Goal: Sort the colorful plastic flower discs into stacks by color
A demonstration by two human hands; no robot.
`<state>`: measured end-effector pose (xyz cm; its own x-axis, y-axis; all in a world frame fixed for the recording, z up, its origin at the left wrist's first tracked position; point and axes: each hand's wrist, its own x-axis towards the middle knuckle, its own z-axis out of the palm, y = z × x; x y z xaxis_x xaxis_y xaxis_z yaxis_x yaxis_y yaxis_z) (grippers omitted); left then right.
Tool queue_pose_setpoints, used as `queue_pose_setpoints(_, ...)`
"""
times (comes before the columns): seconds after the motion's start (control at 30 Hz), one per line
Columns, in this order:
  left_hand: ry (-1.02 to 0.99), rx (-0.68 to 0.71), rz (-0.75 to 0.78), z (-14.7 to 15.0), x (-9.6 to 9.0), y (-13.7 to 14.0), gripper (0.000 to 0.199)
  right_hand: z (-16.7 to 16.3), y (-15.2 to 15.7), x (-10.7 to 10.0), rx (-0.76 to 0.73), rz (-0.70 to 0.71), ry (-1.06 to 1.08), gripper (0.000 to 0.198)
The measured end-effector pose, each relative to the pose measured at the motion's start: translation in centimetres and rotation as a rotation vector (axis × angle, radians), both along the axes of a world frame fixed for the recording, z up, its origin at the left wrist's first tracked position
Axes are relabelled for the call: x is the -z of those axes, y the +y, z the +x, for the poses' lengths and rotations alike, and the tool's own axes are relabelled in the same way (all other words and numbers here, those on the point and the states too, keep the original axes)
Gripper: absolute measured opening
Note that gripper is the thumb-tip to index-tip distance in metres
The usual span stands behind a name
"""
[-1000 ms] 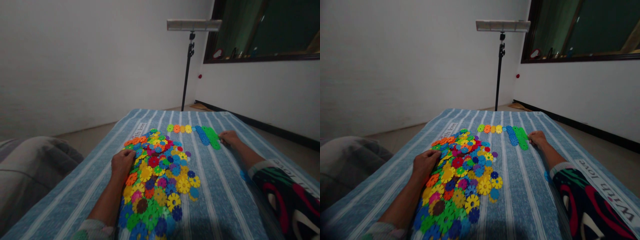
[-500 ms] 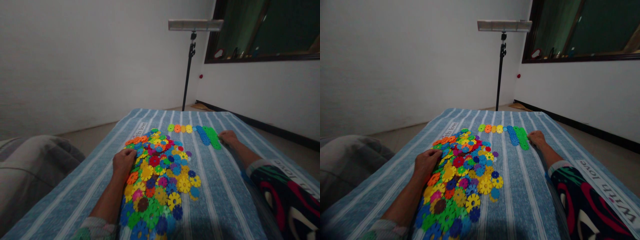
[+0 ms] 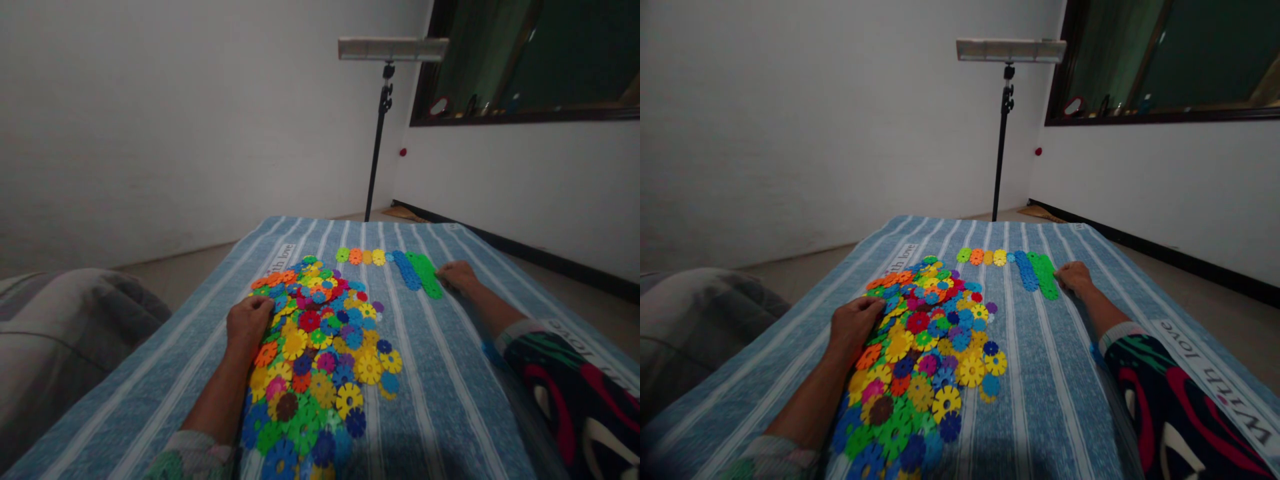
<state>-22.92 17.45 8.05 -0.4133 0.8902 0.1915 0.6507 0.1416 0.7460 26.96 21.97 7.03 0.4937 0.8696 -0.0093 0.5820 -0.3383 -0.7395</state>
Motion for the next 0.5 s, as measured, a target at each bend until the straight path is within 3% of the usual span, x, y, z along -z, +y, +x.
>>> queue_pose_setpoints(0.2,0.015,-0.008,0.009,-0.09,0.32,0.23,0.032,-0.08,-0.32,-0.35,-0.073,-0.058,-0.02,0.03)
queue_pose_setpoints(0.5,0.029,-0.005,-0.005,0.08,0.24,0.05,0.034,-0.39,-0.27,-0.66,-0.048,-0.103,-0.099,0.027)
